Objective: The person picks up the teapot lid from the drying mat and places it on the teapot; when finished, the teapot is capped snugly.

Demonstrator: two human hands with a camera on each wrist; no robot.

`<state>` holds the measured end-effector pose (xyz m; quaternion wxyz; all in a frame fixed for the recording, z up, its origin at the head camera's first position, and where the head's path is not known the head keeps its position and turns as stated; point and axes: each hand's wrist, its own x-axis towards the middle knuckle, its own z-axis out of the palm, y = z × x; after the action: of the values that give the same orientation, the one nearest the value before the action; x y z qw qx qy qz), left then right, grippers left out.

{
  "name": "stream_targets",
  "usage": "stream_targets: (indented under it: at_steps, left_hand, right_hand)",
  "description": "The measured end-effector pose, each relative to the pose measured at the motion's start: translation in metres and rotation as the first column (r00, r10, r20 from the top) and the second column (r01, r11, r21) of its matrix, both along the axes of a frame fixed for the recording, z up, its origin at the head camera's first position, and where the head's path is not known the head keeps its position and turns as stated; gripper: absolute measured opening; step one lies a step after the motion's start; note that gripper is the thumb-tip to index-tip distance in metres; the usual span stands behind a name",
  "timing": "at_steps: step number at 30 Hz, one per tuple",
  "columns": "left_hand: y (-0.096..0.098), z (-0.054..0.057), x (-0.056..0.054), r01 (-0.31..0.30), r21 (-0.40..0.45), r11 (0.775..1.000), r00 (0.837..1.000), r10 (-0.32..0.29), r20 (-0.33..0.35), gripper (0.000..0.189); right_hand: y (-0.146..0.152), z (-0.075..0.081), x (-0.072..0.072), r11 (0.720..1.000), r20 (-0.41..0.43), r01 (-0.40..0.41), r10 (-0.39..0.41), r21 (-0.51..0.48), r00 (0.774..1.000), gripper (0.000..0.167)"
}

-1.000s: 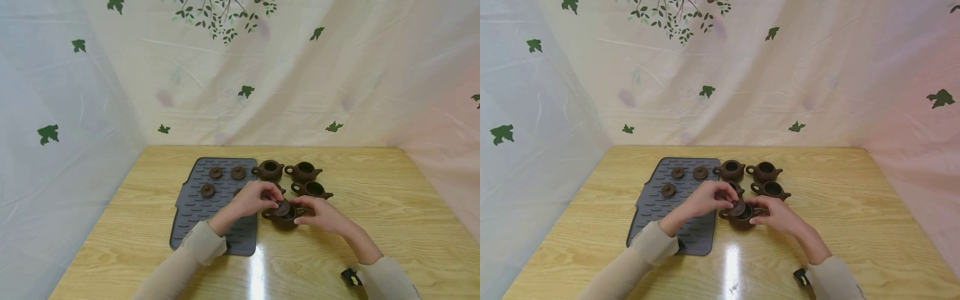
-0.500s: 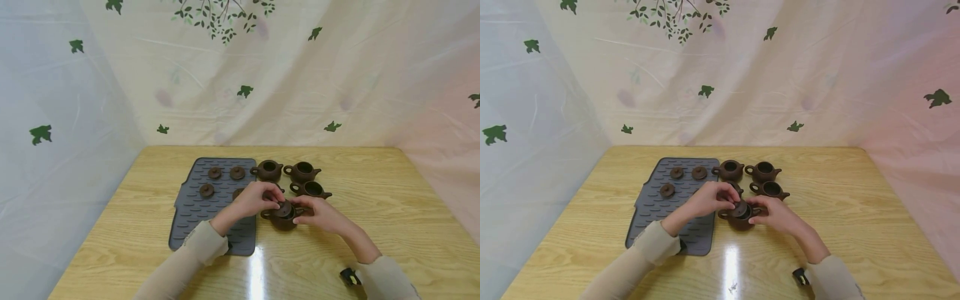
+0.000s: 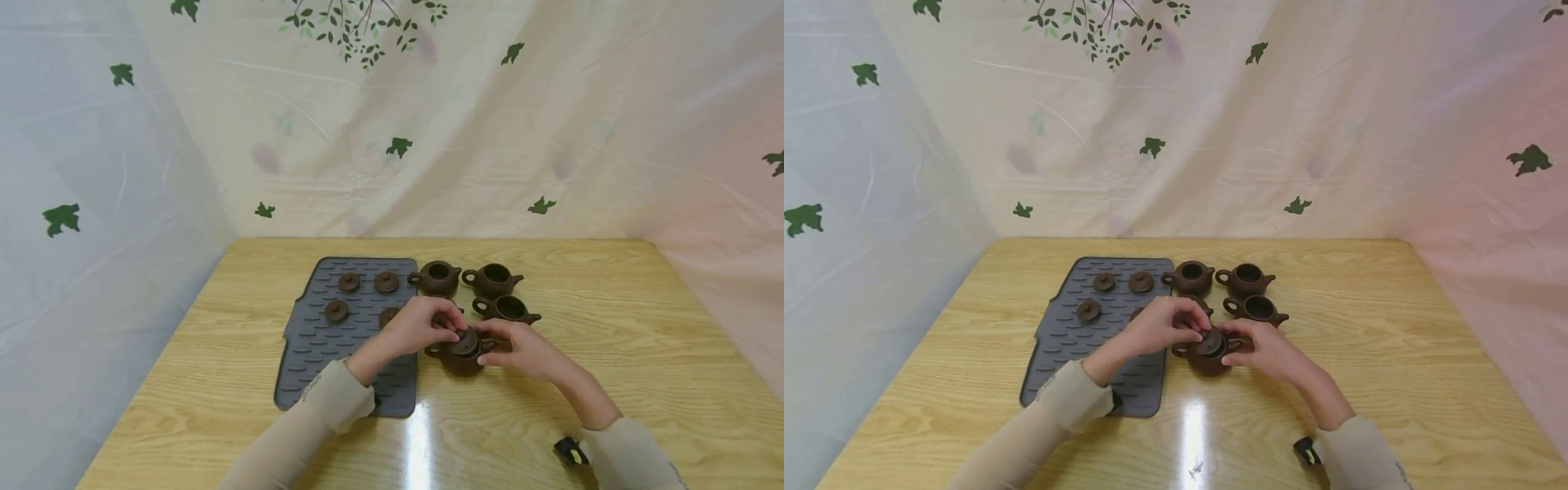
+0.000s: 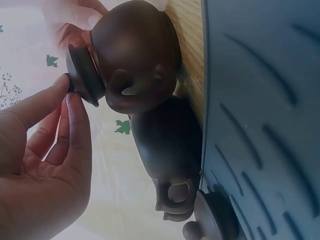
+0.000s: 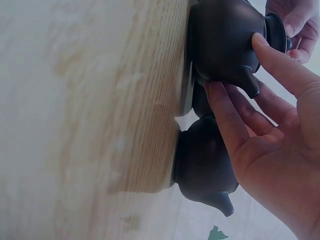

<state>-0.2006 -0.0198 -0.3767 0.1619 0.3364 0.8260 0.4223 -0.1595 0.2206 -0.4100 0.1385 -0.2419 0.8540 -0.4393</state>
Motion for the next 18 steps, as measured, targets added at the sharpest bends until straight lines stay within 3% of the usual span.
stream_targets:
  at_steps: [18]
  left_hand:
    - [0.011, 0.004, -0.001, 0.017, -0.061, 0.998, 0.999, -0.02, -0.039, 0.012]
  right_hand:
    - [0.002, 0.002, -0.001, 0.999, 0.005, -0.013, 0.013, -0.033, 1.0, 0.053]
